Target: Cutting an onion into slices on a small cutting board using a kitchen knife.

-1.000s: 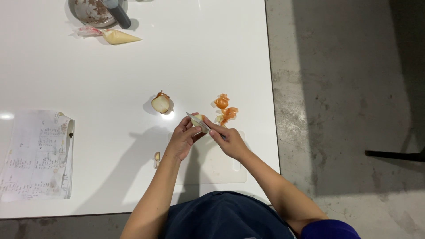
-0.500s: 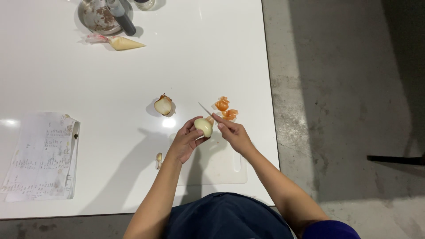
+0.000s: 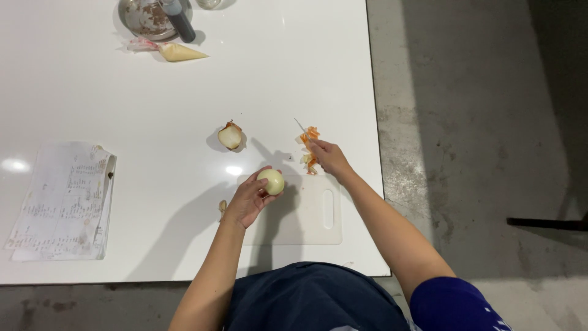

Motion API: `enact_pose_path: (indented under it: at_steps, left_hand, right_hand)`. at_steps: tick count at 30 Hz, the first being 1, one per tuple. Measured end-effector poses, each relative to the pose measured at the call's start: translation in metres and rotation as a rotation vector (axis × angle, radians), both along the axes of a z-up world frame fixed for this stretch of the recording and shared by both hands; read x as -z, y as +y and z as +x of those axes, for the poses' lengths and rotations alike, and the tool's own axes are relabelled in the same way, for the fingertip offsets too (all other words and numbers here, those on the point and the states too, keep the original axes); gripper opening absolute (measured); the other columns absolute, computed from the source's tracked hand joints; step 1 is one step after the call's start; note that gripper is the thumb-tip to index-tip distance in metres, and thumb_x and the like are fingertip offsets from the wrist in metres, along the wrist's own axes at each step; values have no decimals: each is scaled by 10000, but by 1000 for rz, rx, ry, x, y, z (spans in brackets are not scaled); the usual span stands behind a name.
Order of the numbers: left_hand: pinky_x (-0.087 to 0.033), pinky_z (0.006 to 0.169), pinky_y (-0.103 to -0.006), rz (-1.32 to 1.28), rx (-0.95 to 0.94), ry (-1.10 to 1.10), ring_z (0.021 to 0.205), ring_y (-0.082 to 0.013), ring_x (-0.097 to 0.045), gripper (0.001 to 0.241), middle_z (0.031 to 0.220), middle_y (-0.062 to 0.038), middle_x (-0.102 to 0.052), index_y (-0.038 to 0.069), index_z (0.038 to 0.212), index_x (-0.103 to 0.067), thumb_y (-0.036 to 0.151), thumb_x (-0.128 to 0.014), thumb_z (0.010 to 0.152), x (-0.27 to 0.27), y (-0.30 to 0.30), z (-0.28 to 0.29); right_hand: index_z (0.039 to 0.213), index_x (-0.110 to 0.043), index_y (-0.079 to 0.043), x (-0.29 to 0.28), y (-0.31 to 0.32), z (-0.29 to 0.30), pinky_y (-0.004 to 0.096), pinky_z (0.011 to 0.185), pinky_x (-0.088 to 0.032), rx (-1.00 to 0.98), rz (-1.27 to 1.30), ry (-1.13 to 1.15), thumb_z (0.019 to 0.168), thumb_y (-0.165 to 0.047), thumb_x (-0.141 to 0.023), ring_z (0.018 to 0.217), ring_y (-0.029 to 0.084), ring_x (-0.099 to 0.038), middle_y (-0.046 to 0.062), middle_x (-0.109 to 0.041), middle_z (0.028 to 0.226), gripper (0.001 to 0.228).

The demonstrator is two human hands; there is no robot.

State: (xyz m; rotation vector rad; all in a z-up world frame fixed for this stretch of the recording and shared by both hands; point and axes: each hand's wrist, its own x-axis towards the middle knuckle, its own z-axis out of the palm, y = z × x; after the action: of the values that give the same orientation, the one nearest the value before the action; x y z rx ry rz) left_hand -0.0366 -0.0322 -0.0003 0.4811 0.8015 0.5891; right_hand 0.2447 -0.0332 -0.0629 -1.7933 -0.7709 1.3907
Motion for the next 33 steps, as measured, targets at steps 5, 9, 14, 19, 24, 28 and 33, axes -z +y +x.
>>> enact_pose_path:
  at_steps: [5,9,14,19,24,28,33]
  left_hand:
    - [-632,950,-392,-141,-78,131,1098,-262,-678,573,1226,-128,-625,25,1421,-513,138,-684,885,56,-14,-19]
    - [-587,861,-328,-108,-49,288,1079,-228,-658,531,1218,-110,-648,75,1410,-555,133,-668,894,91,-30,-25]
    - [-556,847,-331,44,73,682,1038,-199,-650,540,1217,-108,-649,107,1352,-587,130,-723,830,86,-51,-21]
    - [-562,860,-303,301,83,751,1003,-199,-680,569,1152,-110,-694,83,1317,-602,171,-773,782,110,-62,-27]
    - [-560,838,-300,410,152,877,951,-184,-696,542,1095,-91,-716,72,1269,-627,203,-794,771,101,-60,-30]
    - [-558,832,-302,487,207,924,913,-176,-690,508,1074,-90,-728,53,1219,-645,210,-807,764,120,-61,-43]
    - [-559,858,-320,525,239,969,933,-193,-694,479,1105,-99,-736,58,1206,-660,224,-799,779,122,-62,-44]
  right_hand:
    - [1350,-692,-48,22,20,9,337,907,-535,-202,12,-322,923,-383,-686,990,199,-713,155,-764,1095,543]
    - [1417,-666,-60,41,27,21,379,928,-552,-301,-152,-487,929,-291,-636,1017,309,-735,221,-766,1137,541]
    - [1554,-374,-24,79,22,43,428,992,-506,-343,-53,-687,899,-237,-666,1204,374,-622,271,-639,1284,748]
    - [1389,-628,-24,46,-20,17,390,838,-546,-281,37,-522,950,-289,-654,965,270,-670,208,-699,1130,514]
    - [1221,-725,25,45,-48,-5,319,568,-524,-557,-204,-17,1066,-370,-522,604,164,-576,115,-737,789,470]
    - [1259,-680,-41,39,-41,-16,276,627,-592,-316,-24,0,1069,-367,-497,664,98,-656,21,-717,931,420]
    - [1339,-678,-108,10,-45,-22,266,641,-591,-285,78,-84,1045,-366,-539,658,76,-607,12,-631,904,416]
